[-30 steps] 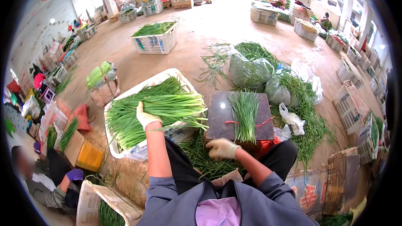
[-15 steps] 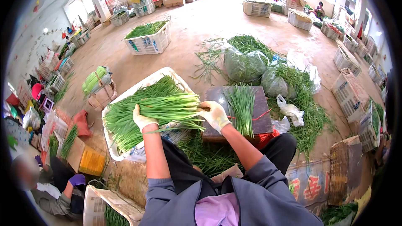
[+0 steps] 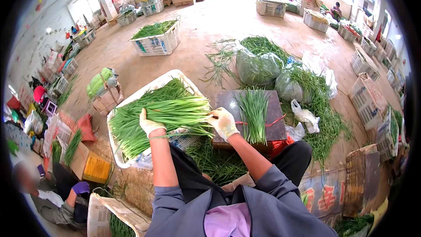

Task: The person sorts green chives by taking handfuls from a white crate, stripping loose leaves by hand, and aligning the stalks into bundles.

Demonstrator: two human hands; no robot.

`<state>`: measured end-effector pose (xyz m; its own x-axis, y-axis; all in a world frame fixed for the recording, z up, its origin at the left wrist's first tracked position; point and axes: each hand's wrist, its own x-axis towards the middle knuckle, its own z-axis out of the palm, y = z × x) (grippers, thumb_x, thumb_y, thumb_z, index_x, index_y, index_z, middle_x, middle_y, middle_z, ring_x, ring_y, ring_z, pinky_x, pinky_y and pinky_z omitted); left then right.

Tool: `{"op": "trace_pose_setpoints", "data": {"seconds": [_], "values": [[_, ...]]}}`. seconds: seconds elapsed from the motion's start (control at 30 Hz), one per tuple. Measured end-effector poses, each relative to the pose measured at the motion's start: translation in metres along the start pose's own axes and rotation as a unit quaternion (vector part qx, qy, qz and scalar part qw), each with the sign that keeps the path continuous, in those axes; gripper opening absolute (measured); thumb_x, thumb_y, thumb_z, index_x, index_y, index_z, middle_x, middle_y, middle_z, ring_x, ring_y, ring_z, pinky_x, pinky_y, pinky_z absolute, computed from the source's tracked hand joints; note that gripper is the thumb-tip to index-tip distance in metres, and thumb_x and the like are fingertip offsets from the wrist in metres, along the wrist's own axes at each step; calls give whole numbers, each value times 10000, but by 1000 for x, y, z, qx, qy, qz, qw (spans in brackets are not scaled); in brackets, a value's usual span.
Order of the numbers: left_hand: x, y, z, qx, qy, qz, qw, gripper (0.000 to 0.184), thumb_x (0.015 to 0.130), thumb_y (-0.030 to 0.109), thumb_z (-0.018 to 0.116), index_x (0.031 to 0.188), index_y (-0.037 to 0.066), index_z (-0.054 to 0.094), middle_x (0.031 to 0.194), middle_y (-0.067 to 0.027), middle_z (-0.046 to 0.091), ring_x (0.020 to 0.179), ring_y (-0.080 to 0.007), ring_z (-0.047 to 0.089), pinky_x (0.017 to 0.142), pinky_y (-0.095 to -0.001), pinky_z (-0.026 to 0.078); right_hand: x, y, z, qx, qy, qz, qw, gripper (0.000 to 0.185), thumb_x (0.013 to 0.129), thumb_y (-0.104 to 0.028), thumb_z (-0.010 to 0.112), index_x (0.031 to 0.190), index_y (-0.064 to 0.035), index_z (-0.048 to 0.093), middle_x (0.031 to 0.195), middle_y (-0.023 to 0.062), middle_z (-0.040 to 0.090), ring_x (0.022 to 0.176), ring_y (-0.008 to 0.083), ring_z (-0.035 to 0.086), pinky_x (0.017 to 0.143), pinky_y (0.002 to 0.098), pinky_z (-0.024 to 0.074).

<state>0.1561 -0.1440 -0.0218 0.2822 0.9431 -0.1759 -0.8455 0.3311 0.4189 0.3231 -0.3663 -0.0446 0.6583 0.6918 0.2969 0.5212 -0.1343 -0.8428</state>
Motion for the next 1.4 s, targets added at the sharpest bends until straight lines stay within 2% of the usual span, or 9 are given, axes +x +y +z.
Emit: {"op": "trace_pose_setpoints", "data": {"seconds": [0.13, 0.2, 0.43, 0.57, 0.97, 1.03, 1.07, 1.13, 1.4], "values": [[-1, 5, 6, 7, -19, 10, 1000, 322, 922, 271, 549, 1116, 23, 614, 1090, -144, 669, 990, -301, 621, 914, -433, 490, 3, 2, -7, 11, -48, -45, 998, 283, 810, -232, 722, 1044, -75, 747, 950, 154, 678, 935, 306, 653, 836, 364, 498], [-6, 9, 3, -15, -76, -4, 997, 345, 916, 269, 556, 1138, 9, 610, 1116, -144, 659, 1038, -293, 610, 947, -418, 476, 10, 22, 0, 165, -127, -10, 978, 301, 853, -246, 705, 1066, -33, 726, 989, 172, 699, 962, 291, 665, 854, 344, 494], [-1, 14, -16, -68, -204, -33, 976, 343, 918, 218, 587, 1175, -9, 591, 1174, -138, 640, 1129, -283, 577, 1025, -431, 438, 13, 2, -23, 121, -278, 14, 953, 326, 904, -277, 655, 1091, -13, 701, 995, 199, 710, 906, 268, 690, 827, 329, 503], [-3, 11, -10, -79, -230, -25, 970, 371, 913, 207, 588, 1193, -35, 560, 1191, -170, 612, 1158, -291, 556, 1058, -431, 413, 5, -22, -22, -74, -250, -38, 965, 372, 892, -377, 644, 1084, -66, 715, 974, 200, 698, 935, 369, 658, 832, 391, 501], [-10, 8, -6, -51, -226, -59, 971, 334, 897, 159, 617, 1185, -4, 566, 1163, -138, 622, 1165, -305, 554, 1053, -448, 427, -14, 2, 7, -3, -97, 2, 995, 352, 857, -302, 703, 1071, -22, 693, 963, 228, 688, 933, 368, 659, 814, 378, 507], [-10, 6, -7, -58, -217, -48, 973, 326, 894, 150, 627, 1189, 23, 571, 1171, -139, 620, 1165, -316, 551, 1062, -453, 420, -14, 15, 16, 97, -103, 44, 989, 309, 875, -189, 701, 1107, 13, 678, 972, 189, 719, 896, 289, 688, 812, 339, 514], [-9, 5, -6, -66, -209, -49, 974, 325, 893, 148, 631, 1190, 29, 572, 1170, -141, 621, 1165, -321, 549, 1064, -456, 418, -16, 21, 21, 302, -116, 101, 941, 256, 899, -63, 670, 1123, 60, 665, 1005, 125, 722, 892, 191, 673, 817, 300, 516], [-15, 2, -1, -28, -193, -28, 980, 368, 900, 210, 609, 1163, -46, 585, 1126, -174, 636, 1100, -326, 582, 996, -466, 456, -18, 13, 13, 326, -130, 149, 925, 234, 920, -10, 643, 1136, 78, 658, 1049, 80, 696, 920, 135, 649, 827, 269, 519], [-17, -8, -4, -19, -184, -30, 982, 362, 898, 205, 620, 1212, 35, 561, 1165, -120, 631, 1123, -315, 571, 1006, -490, 449, -31, 15, 11, 529, -104, 284, 793, 270, 912, -43, 676, 1168, 41, 660, 1061, 69, 699, 892, 119, 665, 787, 256, 544]]}}
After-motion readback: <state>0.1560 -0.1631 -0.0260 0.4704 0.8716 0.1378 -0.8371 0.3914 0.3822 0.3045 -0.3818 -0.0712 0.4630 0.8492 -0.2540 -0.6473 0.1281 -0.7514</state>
